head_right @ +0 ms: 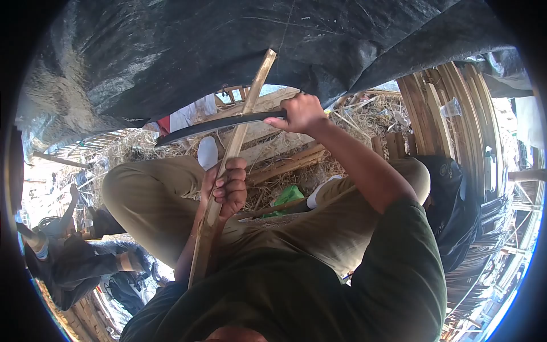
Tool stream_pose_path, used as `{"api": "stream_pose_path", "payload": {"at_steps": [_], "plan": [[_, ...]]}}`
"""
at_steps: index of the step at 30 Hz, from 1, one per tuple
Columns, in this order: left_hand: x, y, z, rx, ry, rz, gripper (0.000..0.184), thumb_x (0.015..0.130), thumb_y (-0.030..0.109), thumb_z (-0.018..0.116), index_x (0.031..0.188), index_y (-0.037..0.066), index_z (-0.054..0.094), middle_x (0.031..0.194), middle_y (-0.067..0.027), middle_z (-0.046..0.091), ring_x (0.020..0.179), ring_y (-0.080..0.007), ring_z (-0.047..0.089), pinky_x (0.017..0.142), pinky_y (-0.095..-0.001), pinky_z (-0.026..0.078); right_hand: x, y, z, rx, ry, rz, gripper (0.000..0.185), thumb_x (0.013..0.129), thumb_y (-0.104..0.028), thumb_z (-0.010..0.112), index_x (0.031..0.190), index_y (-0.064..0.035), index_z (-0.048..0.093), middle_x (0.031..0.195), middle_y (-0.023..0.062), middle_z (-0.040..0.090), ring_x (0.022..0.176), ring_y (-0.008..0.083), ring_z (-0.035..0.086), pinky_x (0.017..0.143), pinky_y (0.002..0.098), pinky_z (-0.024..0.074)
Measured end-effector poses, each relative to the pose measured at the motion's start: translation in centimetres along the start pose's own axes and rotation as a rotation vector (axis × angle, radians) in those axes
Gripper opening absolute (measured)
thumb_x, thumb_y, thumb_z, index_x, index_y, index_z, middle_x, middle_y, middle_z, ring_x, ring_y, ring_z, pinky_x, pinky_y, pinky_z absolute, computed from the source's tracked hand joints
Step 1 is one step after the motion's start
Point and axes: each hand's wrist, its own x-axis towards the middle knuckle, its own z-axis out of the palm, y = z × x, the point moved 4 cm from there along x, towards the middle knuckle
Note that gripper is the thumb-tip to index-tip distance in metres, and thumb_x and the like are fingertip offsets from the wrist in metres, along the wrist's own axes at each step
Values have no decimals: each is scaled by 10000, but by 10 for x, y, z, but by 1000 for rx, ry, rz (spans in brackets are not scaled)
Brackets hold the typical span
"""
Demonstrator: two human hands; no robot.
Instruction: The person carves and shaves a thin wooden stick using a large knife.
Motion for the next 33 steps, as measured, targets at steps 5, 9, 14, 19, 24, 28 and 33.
{"api": "stream_pose_path", "payload": {"at_steps": [5,9,14,19,24,28,33], "plan": [[1,1,0,13,-24,-7,185,1034,198,385,903,102,474,591,42,451,399,-62,425,376,-213,307,-2,6,-10,-54,60,25,713,834,-744,555,762,-58,731,648,121,675,642,314,701,640,425,576],[-5,0,2,75,-70,12,190,1037,213,396,908,100,477,591,36,455,401,-68,431,375,-214,309,-35,-50,-21,45,-102,104,729,895,-746,474,767,-61,687,568,114,634,543,271,674,553,408,563],[-2,-10,0,9,-54,-29,195,1040,218,397,911,99,481,590,33,458,409,-69,440,379,-208,319,-40,-70,-16,25,105,-246,711,867,-761,510,724,-76,632,549,93,621,524,260,662,519,404,547],[-8,-5,-1,47,-102,7,172,1042,208,409,933,82,453,610,4,510,415,-76,500,342,-192,350,-19,-20,1,62,147,22,711,906,-703,510,666,-54,669,518,107,606,476,270,641,502,413,547],[-4,-5,-1,33,-86,33,183,1040,208,395,918,90,463,607,9,507,409,-82,493,338,-201,333,-38,-69,-13,48,256,-247,638,904,-662,572,686,-64,605,493,72,556,415,252,581,429,394,500],[-4,-12,-4,21,-23,-50,180,1033,207,403,910,92,465,605,11,501,402,-82,478,344,-203,363,-11,-19,-4,-90,168,-4,653,901,-695,547,655,-91,584,478,36,551,369,202,548,379,357,473],[-1,0,-9,-1,-34,-41,188,1025,203,387,896,102,480,580,23,466,392,-83,437,371,-221,346,-28,-51,-2,23,100,-3,645,930,-660,531,675,-73,609,487,38,561,384,228,577,387,385,480]]}}
